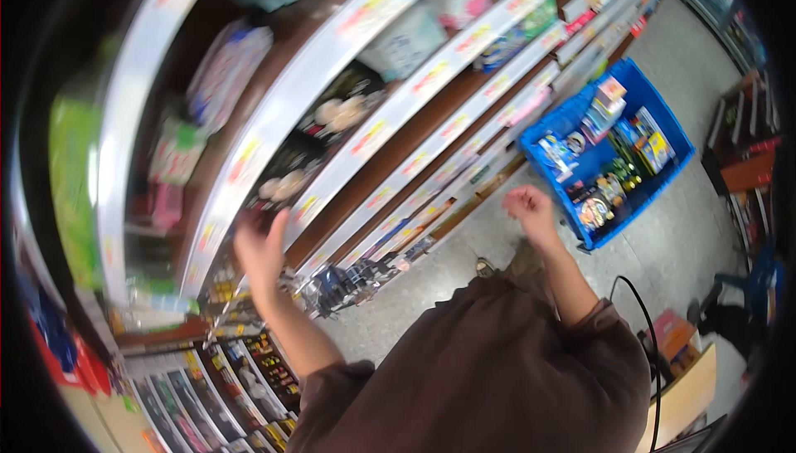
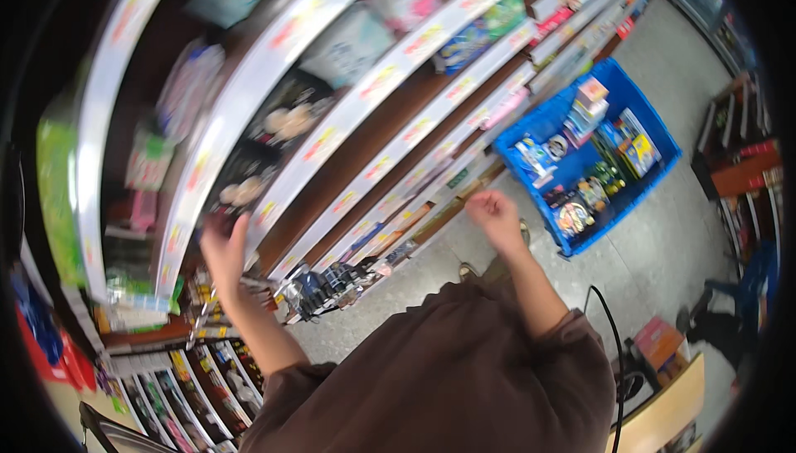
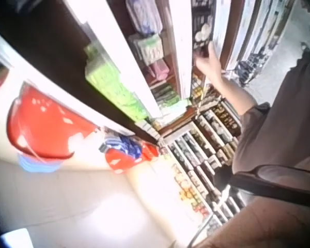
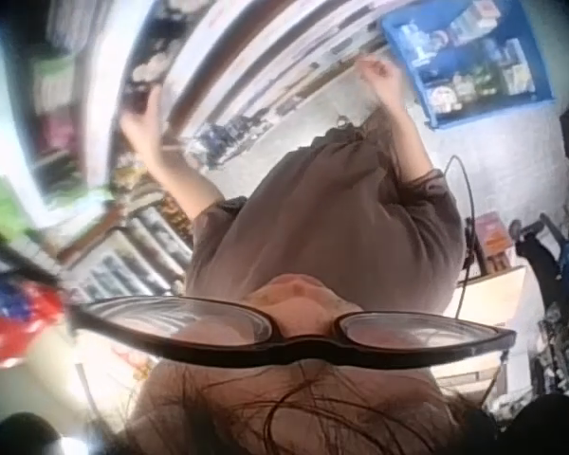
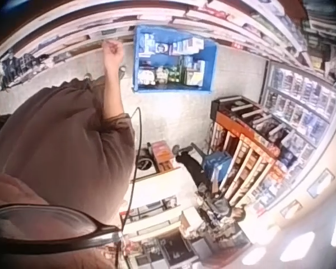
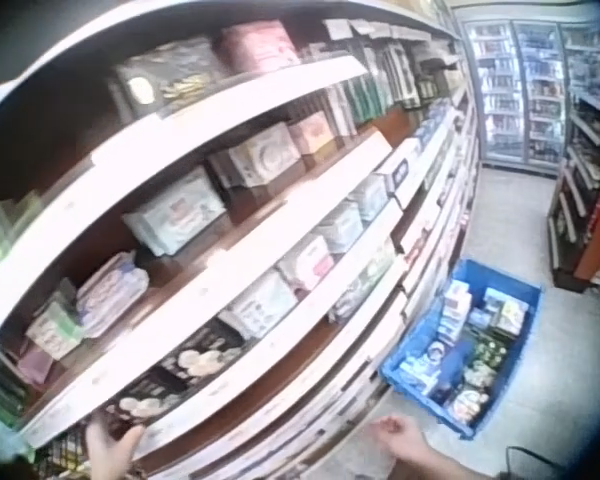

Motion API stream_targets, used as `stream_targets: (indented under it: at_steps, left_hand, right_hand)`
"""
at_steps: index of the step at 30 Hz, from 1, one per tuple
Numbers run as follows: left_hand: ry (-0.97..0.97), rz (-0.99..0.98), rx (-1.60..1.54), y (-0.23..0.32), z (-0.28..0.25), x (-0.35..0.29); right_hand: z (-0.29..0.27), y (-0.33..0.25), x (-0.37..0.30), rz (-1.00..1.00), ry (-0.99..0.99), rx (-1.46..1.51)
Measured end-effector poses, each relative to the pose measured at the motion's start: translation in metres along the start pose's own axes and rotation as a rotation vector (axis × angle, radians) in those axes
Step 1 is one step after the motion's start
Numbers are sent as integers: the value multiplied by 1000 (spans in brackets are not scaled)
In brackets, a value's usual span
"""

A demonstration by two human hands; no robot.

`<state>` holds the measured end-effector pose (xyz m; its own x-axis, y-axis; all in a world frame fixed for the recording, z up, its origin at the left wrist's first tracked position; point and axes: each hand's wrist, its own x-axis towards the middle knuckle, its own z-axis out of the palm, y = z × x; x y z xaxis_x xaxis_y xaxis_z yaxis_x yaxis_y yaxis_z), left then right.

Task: Organizing and placing various products like toothpaste and sanitary pads onto supermarket shelves from a storage basket.

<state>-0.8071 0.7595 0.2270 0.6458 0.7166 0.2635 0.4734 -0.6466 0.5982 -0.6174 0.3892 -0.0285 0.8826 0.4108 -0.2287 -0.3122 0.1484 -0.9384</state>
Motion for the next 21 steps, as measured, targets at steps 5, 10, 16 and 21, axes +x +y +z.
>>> stream_targets:
  at_steps: [5, 10, 16, 21]
  left_hand:
    - [346, 127, 365, 5, 20, -37]
    - [646, 203, 444, -19, 49, -40]
    - [717, 292, 527, -37, 45, -39]
    - [701, 236, 719, -36, 51, -38]
  right_hand:
    - [-148, 56, 114, 117, 562, -1]
    - [-265, 157, 208, 405, 870, 93]
    - [-325, 262, 283, 789, 916, 139]
    - [-346, 301, 312, 916, 851, 6]
